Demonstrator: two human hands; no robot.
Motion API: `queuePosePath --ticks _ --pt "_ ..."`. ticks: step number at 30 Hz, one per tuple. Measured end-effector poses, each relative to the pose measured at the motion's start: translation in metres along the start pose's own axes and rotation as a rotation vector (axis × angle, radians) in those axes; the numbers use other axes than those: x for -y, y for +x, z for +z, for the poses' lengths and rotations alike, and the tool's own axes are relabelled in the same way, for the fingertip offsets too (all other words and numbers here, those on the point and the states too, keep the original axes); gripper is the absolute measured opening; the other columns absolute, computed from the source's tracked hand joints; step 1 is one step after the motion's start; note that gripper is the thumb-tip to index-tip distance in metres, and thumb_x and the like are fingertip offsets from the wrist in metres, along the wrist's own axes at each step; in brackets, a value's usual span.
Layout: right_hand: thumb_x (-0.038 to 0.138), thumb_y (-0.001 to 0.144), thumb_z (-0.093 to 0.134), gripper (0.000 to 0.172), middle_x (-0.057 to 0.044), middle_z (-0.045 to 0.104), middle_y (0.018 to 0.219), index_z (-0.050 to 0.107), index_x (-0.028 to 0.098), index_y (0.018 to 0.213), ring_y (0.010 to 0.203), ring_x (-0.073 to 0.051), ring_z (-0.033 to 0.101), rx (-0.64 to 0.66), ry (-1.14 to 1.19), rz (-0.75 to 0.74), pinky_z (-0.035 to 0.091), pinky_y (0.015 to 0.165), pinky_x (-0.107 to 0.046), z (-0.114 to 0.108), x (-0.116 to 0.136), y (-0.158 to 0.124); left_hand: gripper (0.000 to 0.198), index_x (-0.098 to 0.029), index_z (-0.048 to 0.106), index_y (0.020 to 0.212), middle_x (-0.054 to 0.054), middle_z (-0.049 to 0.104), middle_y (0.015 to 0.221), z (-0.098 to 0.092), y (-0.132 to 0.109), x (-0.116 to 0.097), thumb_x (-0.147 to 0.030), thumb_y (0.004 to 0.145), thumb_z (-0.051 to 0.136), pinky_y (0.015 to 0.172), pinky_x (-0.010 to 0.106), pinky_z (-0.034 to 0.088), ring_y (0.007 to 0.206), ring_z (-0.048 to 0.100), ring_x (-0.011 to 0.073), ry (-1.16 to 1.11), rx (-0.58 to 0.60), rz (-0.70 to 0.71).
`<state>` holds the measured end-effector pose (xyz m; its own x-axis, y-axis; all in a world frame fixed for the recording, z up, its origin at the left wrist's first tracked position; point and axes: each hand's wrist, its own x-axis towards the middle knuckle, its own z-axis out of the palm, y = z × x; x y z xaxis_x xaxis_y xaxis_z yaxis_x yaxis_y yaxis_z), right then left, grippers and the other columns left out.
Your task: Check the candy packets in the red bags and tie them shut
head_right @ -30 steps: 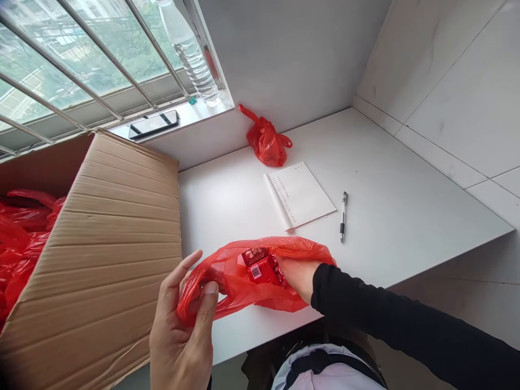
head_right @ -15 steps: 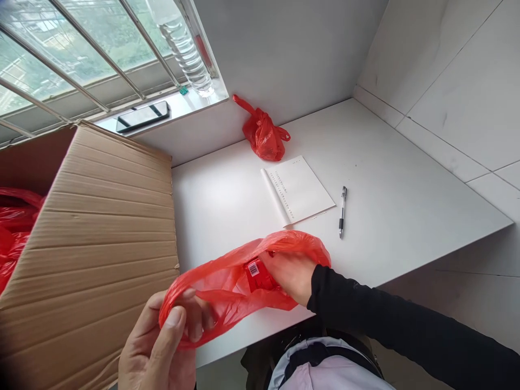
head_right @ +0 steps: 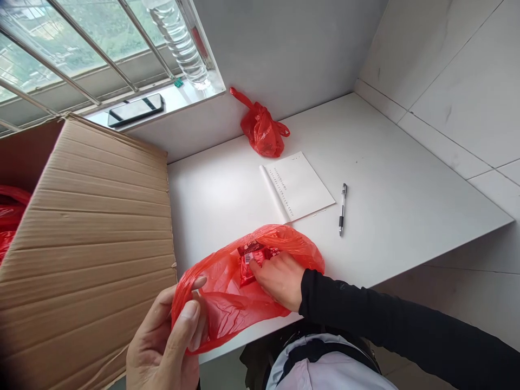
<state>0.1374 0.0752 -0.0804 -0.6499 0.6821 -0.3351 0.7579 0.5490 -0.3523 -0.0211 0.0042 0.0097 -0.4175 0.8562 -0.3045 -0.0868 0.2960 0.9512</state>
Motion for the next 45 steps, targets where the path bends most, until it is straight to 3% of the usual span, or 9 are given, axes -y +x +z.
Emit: queuePosePath --ticks 6,11,19,25,29,33,38,42,45 --pt "0.031 0.106 0.042 0.030 -0.008 0.076 0.097 0.065 0.020 0.120 0.079 -0.023 0.071 -0.137 0.325 0.116 0.038 0.059 -0.032 -0.028 -0.006 -0.011 0.027 -0.025 0.076 0.085 -0.005 0.039 0.060 -0.003 0.002 0.000 -0.050 0.080 0.085 0.052 0.017 0.040 0.058 0.029 0.0115 0.015 -0.018 0.015" --pt "0.030 0.106 0.040 0.025 -0.004 0.073 0.084 0.061 0.019 0.097 0.070 -0.017 0.065 -0.075 0.474 0.147 0.040 0.060 -0.028 -0.017 -0.005 -0.004 0.028 -0.025 0.077 0.087 -0.005 0.038 0.060 -0.001 0.002 0.000 -0.050 0.080 0.086 0.052 0.018 0.040 0.058 0.028 0.0122 0.002 -0.017 0.004" --pt "0.037 0.107 0.042 0.034 -0.015 0.076 0.101 0.064 0.014 0.120 0.088 -0.031 0.071 -0.046 0.329 0.223 0.044 0.073 -0.037 -0.003 -0.008 -0.010 0.027 -0.025 0.078 0.088 -0.005 0.039 0.061 -0.002 0.003 -0.001 -0.050 0.081 0.085 0.059 0.019 0.049 0.057 0.028 0.0116 0.013 -0.032 0.019" --pt "0.027 0.106 0.042 0.029 -0.014 0.077 0.097 0.069 0.016 0.109 0.084 -0.031 0.073 -0.029 0.211 0.231 0.046 0.071 -0.037 -0.008 -0.009 -0.015 0.026 -0.024 0.078 0.087 -0.005 0.041 0.058 -0.006 0.007 0.000 -0.049 0.083 0.084 0.051 0.018 0.043 0.055 0.031 0.0110 0.032 0.071 0.047" --pt "0.023 0.103 0.048 0.024 -0.013 0.077 0.103 0.068 0.017 0.116 0.093 -0.032 0.074 -0.029 0.154 0.233 0.049 0.075 -0.037 -0.013 -0.013 -0.024 0.025 -0.025 0.077 0.087 -0.005 0.038 0.060 -0.002 0.004 -0.003 -0.049 0.082 0.085 0.054 0.018 0.041 0.059 0.030 0.0117 -0.011 -0.001 0.011" --pt "0.016 0.092 0.065 0.030 -0.017 0.077 0.105 0.068 0.012 0.121 0.097 -0.038 0.074 0.021 0.073 0.264 0.052 0.080 -0.042 -0.012 -0.016 -0.026 0.024 -0.025 0.075 0.082 -0.004 0.041 0.058 0.001 0.004 -0.001 -0.047 0.084 0.084 0.053 0.019 0.041 0.058 0.034 0.0120 -0.008 0.081 0.021" --pt "0.009 0.096 0.053 0.028 -0.020 0.076 0.113 0.068 0.012 0.120 0.105 -0.036 0.073 0.011 0.004 0.308 0.053 0.090 -0.044 -0.012 -0.017 -0.023 0.020 -0.026 0.078 0.088 -0.004 0.042 0.059 -0.003 0.006 0.002 -0.046 0.086 0.083 0.054 0.018 0.042 0.057 0.036 0.0116 -0.001 0.101 0.042" --pt "0.006 0.096 0.049 0.029 -0.018 0.077 0.102 0.066 0.009 0.120 0.094 -0.036 0.075 0.021 -0.022 0.308 0.053 0.080 -0.043 -0.016 -0.014 -0.021 0.020 -0.027 0.079 0.094 -0.005 0.041 0.059 -0.004 0.006 0.001 -0.045 0.087 0.083 0.055 0.017 0.042 0.058 0.035 0.0108 -0.005 0.103 0.038" --pt "0.007 0.095 0.054 0.045 -0.011 0.078 0.094 0.057 0.014 0.140 0.083 -0.032 0.076 0.057 -0.010 0.231 0.049 0.067 -0.038 -0.015 -0.011 -0.018 0.020 -0.027 0.079 0.094 -0.006 0.040 0.059 -0.004 0.006 0.001 -0.045 0.087 0.083 0.056 0.015 0.042 0.058 0.033 0.0100 -0.006 0.087 0.040"
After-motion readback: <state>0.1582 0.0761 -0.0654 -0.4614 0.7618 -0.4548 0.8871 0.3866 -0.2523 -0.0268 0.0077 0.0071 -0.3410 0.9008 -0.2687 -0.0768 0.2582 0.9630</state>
